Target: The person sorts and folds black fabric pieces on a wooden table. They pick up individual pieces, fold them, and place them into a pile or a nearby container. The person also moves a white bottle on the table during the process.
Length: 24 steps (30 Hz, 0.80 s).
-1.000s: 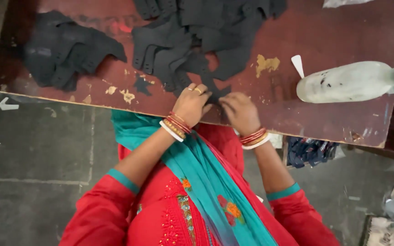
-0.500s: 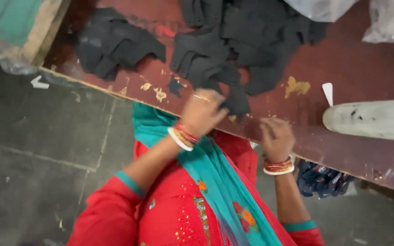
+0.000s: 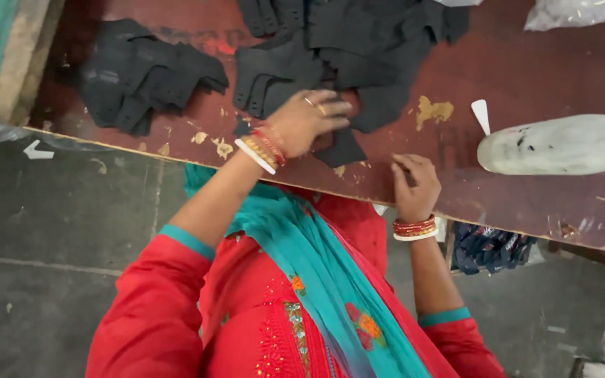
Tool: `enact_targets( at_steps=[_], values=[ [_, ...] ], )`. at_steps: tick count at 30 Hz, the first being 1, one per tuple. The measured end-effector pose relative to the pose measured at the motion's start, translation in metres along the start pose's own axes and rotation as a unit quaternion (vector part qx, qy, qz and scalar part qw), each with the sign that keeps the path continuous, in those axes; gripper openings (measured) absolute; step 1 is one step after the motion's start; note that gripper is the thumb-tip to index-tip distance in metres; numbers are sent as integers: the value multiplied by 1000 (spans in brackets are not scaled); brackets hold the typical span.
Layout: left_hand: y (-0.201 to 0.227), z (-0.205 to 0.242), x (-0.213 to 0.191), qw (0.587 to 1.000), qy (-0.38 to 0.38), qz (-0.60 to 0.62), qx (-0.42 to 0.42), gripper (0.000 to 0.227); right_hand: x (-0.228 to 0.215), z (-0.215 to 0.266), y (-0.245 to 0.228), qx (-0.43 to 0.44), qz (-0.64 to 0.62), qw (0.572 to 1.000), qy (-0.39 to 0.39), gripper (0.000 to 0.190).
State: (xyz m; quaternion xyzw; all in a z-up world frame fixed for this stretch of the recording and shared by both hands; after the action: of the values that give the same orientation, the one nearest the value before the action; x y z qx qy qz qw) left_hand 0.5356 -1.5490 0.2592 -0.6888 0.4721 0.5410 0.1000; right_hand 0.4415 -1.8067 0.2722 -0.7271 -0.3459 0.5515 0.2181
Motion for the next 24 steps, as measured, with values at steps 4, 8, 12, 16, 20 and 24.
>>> enact_targets(
  at_steps=[4,8,12,16,20,24],
  values=[
    [33,-12,19,998,-47,-7,49,41,0,-6,-13,-11,6,1000,-7,18],
    [58,-1,39,985,-133,42,-97,32,5,-7,-19,-19,23,998,-50,17],
    [65,11,34,985,-45,76,-151,36,33,-9,-22,-88,39,985,-143,19],
    [63,12,39,981,-58,75,-169,30,56,-35,-11,-138,71,973,-169,18],
    [59,11,39,980,-50,77,-179,27,52,-12,-8,-154,92,969,-171,19],
    [69,7,27,979,-1,86,-186,31,34,12,-20,-96,12,977,-191,21]
  ],
)
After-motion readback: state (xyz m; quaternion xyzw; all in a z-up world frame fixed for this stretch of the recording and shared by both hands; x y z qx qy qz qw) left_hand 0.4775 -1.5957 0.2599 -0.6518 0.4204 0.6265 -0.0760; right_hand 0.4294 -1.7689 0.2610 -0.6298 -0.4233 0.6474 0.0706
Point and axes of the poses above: each hand's wrist, its own z-axis away from the middle knuckle, its own x-axis out of the palm, y = z × x, the point moved 6 cm from there along -z, towards the middle knuckle, and after that the axes turned 6 degrees about -y, right-handed, at the moved point
